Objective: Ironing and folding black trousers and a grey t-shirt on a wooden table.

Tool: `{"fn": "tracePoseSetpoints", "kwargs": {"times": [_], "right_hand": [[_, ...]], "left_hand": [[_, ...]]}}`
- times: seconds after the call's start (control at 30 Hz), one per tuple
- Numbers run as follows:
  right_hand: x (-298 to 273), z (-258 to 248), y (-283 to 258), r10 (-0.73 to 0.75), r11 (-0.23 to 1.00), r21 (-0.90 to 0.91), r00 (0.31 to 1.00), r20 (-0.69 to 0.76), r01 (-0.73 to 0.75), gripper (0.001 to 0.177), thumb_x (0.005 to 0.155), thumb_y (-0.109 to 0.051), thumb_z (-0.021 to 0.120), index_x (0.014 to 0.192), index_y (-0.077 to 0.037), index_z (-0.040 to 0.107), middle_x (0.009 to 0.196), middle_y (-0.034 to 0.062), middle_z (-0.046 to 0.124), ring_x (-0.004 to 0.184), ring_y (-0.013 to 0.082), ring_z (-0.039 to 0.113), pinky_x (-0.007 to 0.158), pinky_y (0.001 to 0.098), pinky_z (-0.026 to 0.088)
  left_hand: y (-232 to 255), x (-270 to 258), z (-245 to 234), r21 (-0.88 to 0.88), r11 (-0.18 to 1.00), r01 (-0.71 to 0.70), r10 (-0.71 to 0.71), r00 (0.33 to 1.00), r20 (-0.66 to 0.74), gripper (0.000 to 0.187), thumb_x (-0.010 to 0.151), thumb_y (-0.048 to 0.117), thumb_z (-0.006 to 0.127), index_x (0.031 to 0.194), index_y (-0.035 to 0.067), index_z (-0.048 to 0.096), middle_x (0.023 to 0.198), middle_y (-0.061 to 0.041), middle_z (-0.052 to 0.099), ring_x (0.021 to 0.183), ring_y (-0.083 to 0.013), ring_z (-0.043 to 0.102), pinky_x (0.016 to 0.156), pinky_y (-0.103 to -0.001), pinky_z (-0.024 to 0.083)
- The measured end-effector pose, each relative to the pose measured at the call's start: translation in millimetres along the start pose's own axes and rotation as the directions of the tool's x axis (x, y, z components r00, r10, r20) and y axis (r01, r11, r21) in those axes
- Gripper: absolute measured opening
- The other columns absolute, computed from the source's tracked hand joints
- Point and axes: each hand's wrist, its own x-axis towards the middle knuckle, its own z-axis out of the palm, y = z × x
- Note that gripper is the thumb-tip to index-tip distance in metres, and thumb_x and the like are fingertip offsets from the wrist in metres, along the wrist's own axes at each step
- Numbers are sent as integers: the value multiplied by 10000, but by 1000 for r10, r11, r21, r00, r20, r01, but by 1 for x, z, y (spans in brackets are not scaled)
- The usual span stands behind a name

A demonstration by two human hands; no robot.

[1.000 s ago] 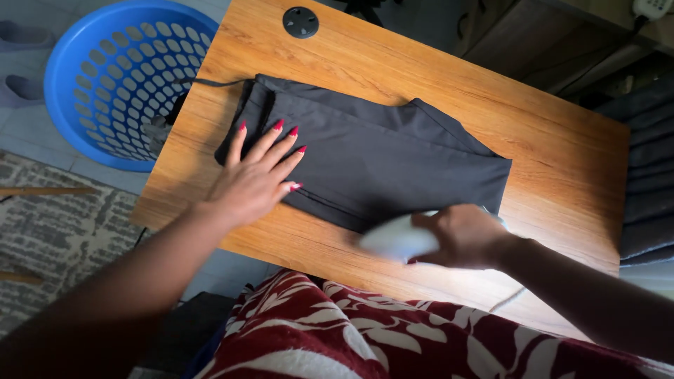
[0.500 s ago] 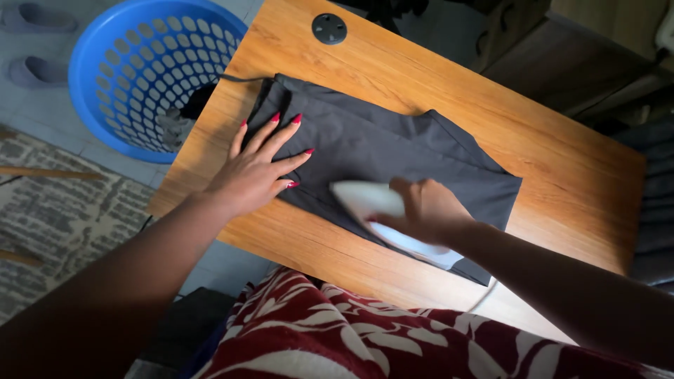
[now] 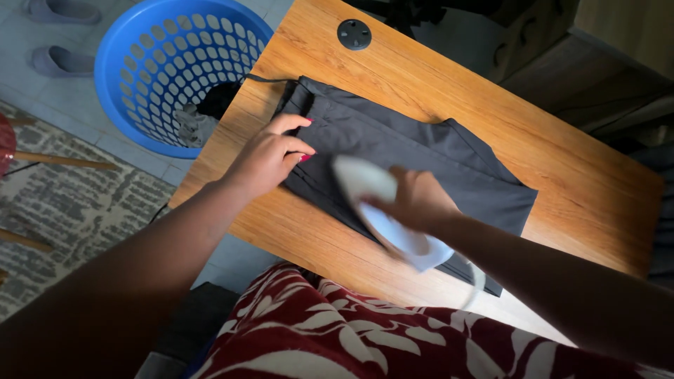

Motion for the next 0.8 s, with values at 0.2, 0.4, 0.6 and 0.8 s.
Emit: {"fn": "tracePoseSetpoints", "kwargs": {"times": [0.2, 0.4, 0.6, 0.8], "right_hand": [[13, -6, -17, -52, 998, -28, 995, -89, 50, 762, 831, -715, 628, 1254, -81, 616, 850, 181, 767, 654, 299, 757, 635, 436, 635], [32, -23, -27, 105, 994, -17, 994, -4, -105, 840, 832, -740, 603, 1307, -47, 587, 818, 161, 762, 604, 238, 763, 645, 398, 661], [34, -31, -6, 199, 977, 70, 980, 9, -199, 956, 832, -724, 599, 1471, -36, 421, 757, 184, 776, 553, 223, 763, 606, 351, 640], [16, -30, 22, 231, 973, 10, 973, 3, -231, 824, 853, -668, 607, 1431, -93, 489, 795, 138, 758, 520, 204, 721, 534, 337, 619]], "left_hand": [[5, 11, -12, -118, 993, -9, -1, 996, -89, 250, 750, -27, 815, 957, 102, 759, 1298, -112, 571, 1200, -295, 626, 1008, -364, 504], [16, 19, -24, -8, 998, -68, 67, 989, -133, 493, 683, -26, 858, 1098, 82, 616, 1242, -105, 546, 1179, -339, 587, 964, -411, 507], [27, 22, -35, 118, 991, 62, -63, 998, 4, 458, 724, 41, 861, 1110, 126, 629, 1240, -44, 552, 1159, -286, 602, 895, -435, 518], [32, 26, -36, 156, 982, 107, -117, 991, 59, 438, 740, 119, 871, 1109, 164, 639, 1242, -12, 551, 1161, -251, 606, 884, -465, 513]]}}
